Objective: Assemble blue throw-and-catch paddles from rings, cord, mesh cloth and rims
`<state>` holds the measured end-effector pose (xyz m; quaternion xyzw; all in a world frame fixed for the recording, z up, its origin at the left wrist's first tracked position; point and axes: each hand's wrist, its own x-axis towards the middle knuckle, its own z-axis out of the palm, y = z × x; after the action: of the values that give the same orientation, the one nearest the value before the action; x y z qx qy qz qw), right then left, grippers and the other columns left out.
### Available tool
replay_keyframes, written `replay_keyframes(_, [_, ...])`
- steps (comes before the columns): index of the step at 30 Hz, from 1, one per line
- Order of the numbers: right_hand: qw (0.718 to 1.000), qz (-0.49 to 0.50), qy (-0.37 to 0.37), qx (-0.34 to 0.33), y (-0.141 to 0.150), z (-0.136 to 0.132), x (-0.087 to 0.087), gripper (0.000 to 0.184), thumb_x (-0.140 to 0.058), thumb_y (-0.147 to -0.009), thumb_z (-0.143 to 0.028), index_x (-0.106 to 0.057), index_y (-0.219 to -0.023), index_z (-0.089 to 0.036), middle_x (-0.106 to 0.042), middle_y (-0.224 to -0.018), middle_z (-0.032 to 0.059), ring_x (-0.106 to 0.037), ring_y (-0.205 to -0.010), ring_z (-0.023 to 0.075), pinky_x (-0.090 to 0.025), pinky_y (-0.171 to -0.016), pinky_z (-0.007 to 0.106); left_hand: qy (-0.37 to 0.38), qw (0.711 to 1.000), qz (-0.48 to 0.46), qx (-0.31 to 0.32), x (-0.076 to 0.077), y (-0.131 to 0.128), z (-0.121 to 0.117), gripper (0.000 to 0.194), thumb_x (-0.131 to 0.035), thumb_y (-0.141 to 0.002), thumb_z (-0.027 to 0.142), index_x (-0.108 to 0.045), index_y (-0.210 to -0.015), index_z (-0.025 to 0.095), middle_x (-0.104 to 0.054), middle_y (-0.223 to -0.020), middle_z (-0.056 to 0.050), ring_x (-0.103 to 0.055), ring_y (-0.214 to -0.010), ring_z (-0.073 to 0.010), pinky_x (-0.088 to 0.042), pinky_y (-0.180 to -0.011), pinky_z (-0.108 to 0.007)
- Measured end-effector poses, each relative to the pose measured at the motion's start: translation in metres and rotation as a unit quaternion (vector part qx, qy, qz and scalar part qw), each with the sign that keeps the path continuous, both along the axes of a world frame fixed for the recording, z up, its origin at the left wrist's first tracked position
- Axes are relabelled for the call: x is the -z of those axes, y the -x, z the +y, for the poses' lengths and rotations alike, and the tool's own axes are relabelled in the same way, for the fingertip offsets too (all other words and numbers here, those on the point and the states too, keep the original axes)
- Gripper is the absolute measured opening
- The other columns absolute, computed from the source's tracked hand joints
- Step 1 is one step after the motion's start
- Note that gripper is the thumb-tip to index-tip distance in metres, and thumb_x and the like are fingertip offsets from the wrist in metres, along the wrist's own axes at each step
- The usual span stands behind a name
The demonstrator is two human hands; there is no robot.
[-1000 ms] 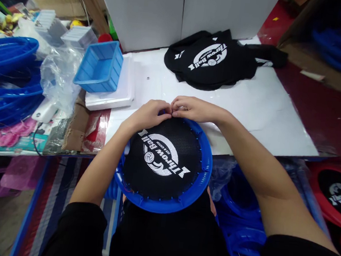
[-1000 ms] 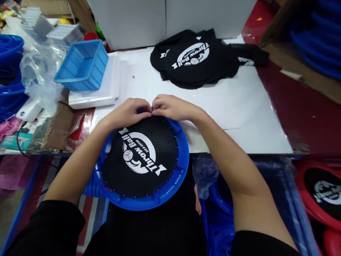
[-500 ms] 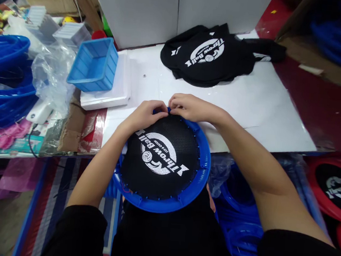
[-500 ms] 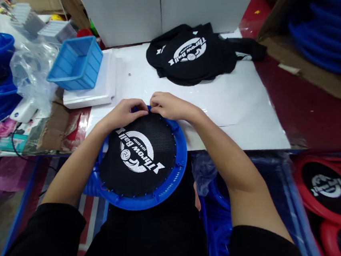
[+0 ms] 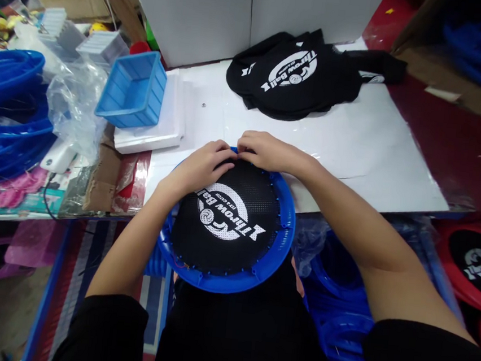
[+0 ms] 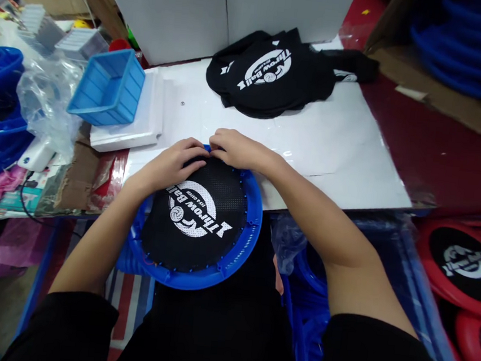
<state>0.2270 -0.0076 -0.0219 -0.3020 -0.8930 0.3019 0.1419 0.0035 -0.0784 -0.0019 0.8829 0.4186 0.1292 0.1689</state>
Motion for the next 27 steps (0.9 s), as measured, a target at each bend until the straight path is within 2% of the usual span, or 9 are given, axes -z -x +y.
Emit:
replay_keyframes(4, [1.0,0.006,0.012,0.008,-0.012,0.003,-0.01,0.014,-0.058,-0.095,-0.027,-0.07,-0.092,-0.022,-0.069,-0.096,0.0073,-0.06,-0.091,0.0229,-0.048,-0.088,0.04,-0.041,0.998,0.05,-0.009,-0.003,0.0,-0.012,0.03,-0.05,-0.108,0.029,-0.065,-0.133,0.021,-0.062,-0.139,-0.015,-0.061,-0.126,-0.0298,-0.052,-0.111,-0.05])
replay_keyframes(9, [0.992,-0.015,0.104,-0.068,-0.029,0.007,-0.024,0.018,-0.062,-0.093,-0.032,-0.076,-0.091,-0.021,-0.071,-0.115,0.0094,-0.066,-0.095,0.0227,-0.051,-0.091,0.041,-0.086,0.993,0.081,0.018,-0.012,-0.01,-0.026,0.034,-0.051,-0.108,0.028,-0.064,-0.135,0.013,-0.059,-0.148,-0.021,-0.057,-0.137,-0.0356,-0.051,-0.114,-0.056])
replay_keyframes(14, [0.986,-0.004,0.138,-0.088,-0.031,0.009,-0.026,0.016,-0.063,-0.091,-0.029,-0.078,-0.088,-0.024,-0.073,-0.118,0.007,-0.066,-0.102,0.0241,-0.052,-0.093,0.042,-0.085,0.99,0.087,0.064,-0.014,-0.021,-0.032,0.036,-0.05,-0.109,0.026,-0.062,-0.14,0.014,-0.061,-0.148,-0.019,-0.055,-0.144,-0.033,-0.047,-0.12,-0.054])
replay_keyframes(19, [0.983,-0.007,0.152,-0.099,-0.032,0.014,-0.023,0.011,-0.067,-0.089,-0.03,-0.077,-0.089,-0.024,-0.072,-0.115,0.0056,-0.065,-0.101,0.0234,-0.051,-0.094,0.042,-0.076,0.992,0.08,0.062,-0.008,-0.023,-0.033,0.037,-0.048,-0.109,0.026,-0.061,-0.142,0.015,-0.064,-0.147,-0.018,-0.058,-0.142,-0.0306,-0.047,-0.121,-0.052])
replay_keyframes(27, [0.988,-0.016,0.13,-0.087,-0.029,0.012,-0.02,0.01,-0.063,-0.09,-0.026,-0.069,-0.082,-0.024,-0.069,-0.113,0.0069,-0.061,-0.102,0.0249,-0.049,-0.098,0.046,-0.081,0.992,0.083,0.056,-0.005,-0.023,-0.036,0.04,-0.047,-0.109,0.025,-0.058,-0.145,0.012,-0.063,-0.148,-0.019,-0.058,-0.142,-0.0309,-0.044,-0.123,-0.052])
